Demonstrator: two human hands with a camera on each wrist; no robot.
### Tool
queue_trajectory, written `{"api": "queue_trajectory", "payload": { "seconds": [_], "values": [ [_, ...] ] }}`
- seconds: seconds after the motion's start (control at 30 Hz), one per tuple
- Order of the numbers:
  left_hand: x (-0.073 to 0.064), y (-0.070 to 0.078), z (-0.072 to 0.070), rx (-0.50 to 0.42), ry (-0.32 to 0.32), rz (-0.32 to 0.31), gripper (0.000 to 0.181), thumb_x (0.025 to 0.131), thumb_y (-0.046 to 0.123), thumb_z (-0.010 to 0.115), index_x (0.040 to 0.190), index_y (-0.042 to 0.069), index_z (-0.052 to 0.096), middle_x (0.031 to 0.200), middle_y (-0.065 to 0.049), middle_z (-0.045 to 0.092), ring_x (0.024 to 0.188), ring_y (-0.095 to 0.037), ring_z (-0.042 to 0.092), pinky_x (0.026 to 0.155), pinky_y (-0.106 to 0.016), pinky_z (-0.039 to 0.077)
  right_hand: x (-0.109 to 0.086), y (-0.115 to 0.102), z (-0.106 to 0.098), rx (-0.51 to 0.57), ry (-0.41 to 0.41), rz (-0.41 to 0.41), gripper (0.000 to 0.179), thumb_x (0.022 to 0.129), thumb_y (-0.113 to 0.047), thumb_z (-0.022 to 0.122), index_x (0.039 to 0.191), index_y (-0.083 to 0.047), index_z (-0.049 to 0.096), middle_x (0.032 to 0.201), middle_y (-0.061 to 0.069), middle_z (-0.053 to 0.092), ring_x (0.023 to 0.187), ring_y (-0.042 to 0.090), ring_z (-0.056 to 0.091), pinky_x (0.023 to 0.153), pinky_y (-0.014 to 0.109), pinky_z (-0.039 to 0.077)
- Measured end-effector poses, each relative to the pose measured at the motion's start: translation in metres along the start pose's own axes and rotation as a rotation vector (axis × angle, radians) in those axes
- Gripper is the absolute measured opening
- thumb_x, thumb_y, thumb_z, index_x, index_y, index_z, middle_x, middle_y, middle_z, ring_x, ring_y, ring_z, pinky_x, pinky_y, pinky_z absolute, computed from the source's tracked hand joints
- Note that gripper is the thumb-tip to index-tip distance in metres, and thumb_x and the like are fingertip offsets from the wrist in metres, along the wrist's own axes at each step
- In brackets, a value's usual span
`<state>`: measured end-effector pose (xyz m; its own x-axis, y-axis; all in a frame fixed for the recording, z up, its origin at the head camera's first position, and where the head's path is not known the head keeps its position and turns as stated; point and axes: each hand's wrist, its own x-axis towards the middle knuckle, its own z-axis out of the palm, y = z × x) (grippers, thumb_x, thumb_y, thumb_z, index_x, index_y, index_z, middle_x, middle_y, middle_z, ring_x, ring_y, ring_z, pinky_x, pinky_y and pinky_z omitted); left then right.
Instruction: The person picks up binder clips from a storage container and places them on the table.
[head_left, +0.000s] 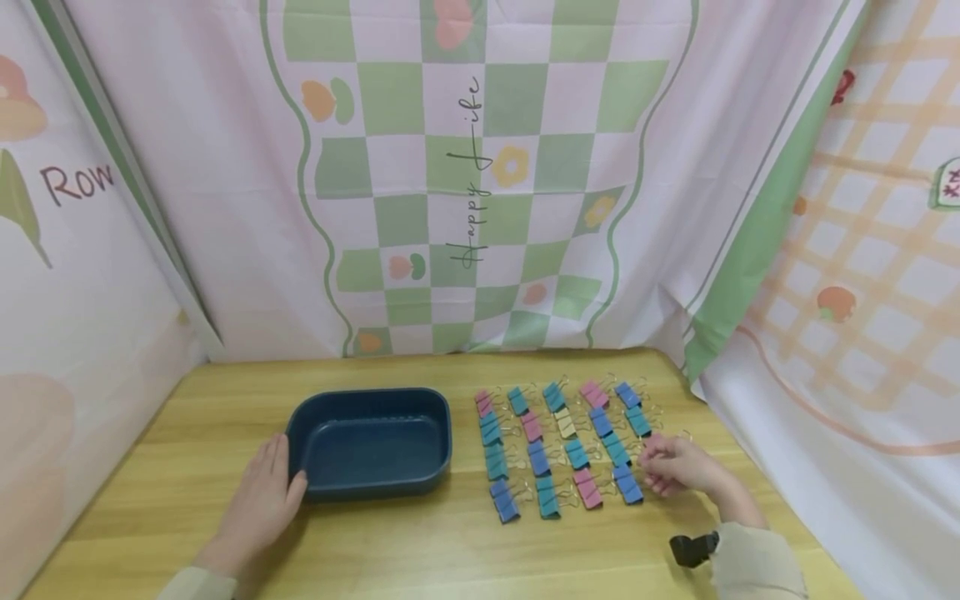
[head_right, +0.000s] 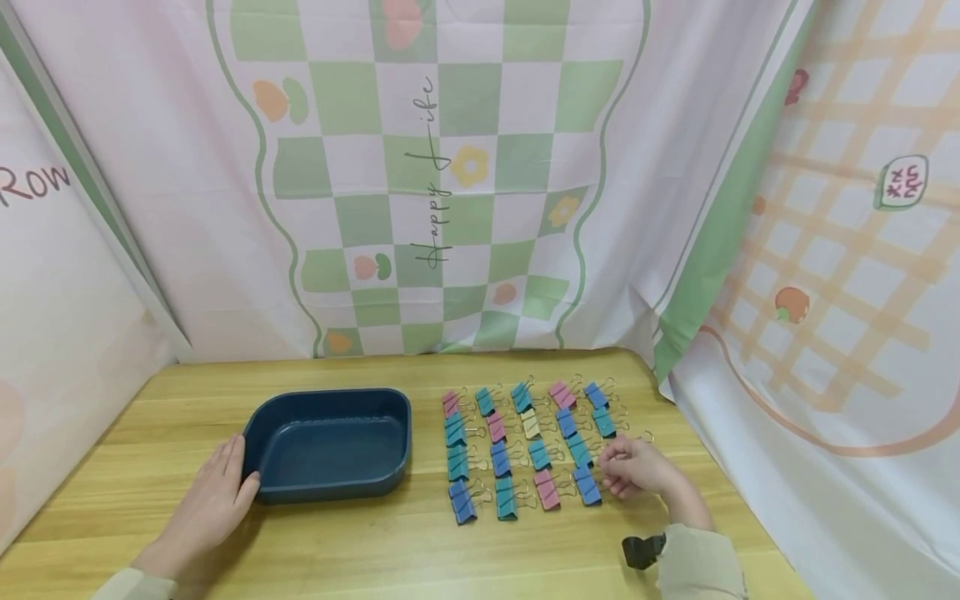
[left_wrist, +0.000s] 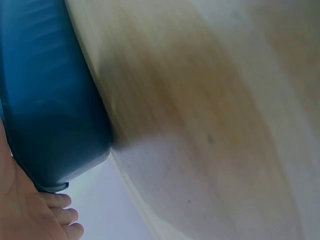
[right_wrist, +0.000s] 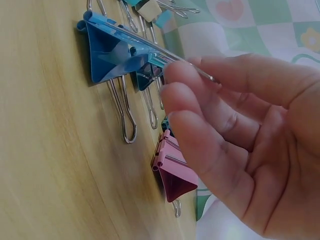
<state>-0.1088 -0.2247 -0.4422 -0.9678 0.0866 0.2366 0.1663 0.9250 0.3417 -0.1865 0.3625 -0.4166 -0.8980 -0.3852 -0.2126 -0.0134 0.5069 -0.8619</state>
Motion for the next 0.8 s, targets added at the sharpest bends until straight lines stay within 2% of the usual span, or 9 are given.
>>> {"api": "queue_trajectory", "payload": {
  "seconds": [0.23, 0.47, 0.63, 0.8],
  "values": [
    [0.000, 0.000, 0.000, -0.004, -0.002, -0.001, 0.062, 0.096, 0.022, 0.040, 0.133, -0.023, 0.018, 0.139, -0.041, 0.016, 0.127, -0.053, 0.016, 0.104, -0.059, 0.015, 0.000, 0.002, 0.001, -0.019, 0.007, -0.006, 0.023, 0.091, -0.009, 0.055, 0.098, 0.013, 0.053, 0.077, 0.011, 0.062, 0.067, 0.025, 0.061, 0.058, 0.040, 0.055],
    [0.000, 0.003, -0.004, -0.009, 0.012, 0.012, 0.062, 0.095, 0.020, 0.042, 0.132, -0.024, 0.020, 0.137, -0.042, 0.018, 0.126, -0.054, 0.017, 0.103, -0.060, 0.016, -0.001, -0.003, -0.006, -0.066, 0.041, -0.021, 0.033, 0.092, -0.012, 0.052, 0.109, 0.017, 0.049, 0.082, 0.012, 0.059, 0.069, 0.026, 0.058, 0.057, 0.040, 0.054],
    [0.002, 0.003, -0.010, -0.004, -0.005, 0.013, 0.063, 0.095, 0.022, 0.045, 0.130, -0.025, 0.023, 0.134, -0.045, 0.017, 0.124, -0.057, 0.016, 0.102, -0.061, 0.016, 0.004, -0.017, -0.013, -0.089, 0.111, 0.017, 0.041, 0.094, -0.014, 0.050, 0.115, 0.020, 0.044, 0.085, 0.016, 0.060, 0.073, 0.029, 0.059, 0.062, 0.040, 0.054],
    [0.016, 0.003, -0.024, -0.027, -0.006, 0.013, 0.063, 0.097, 0.025, 0.041, 0.127, -0.027, 0.023, 0.132, -0.048, 0.016, 0.123, -0.058, 0.015, 0.101, -0.062, 0.016, 0.016, -0.043, -0.015, -0.202, 0.183, -0.036, 0.044, 0.095, -0.019, 0.050, 0.118, 0.017, 0.046, 0.104, 0.028, 0.057, 0.086, 0.036, 0.059, 0.070, 0.043, 0.053]
  ]
}}
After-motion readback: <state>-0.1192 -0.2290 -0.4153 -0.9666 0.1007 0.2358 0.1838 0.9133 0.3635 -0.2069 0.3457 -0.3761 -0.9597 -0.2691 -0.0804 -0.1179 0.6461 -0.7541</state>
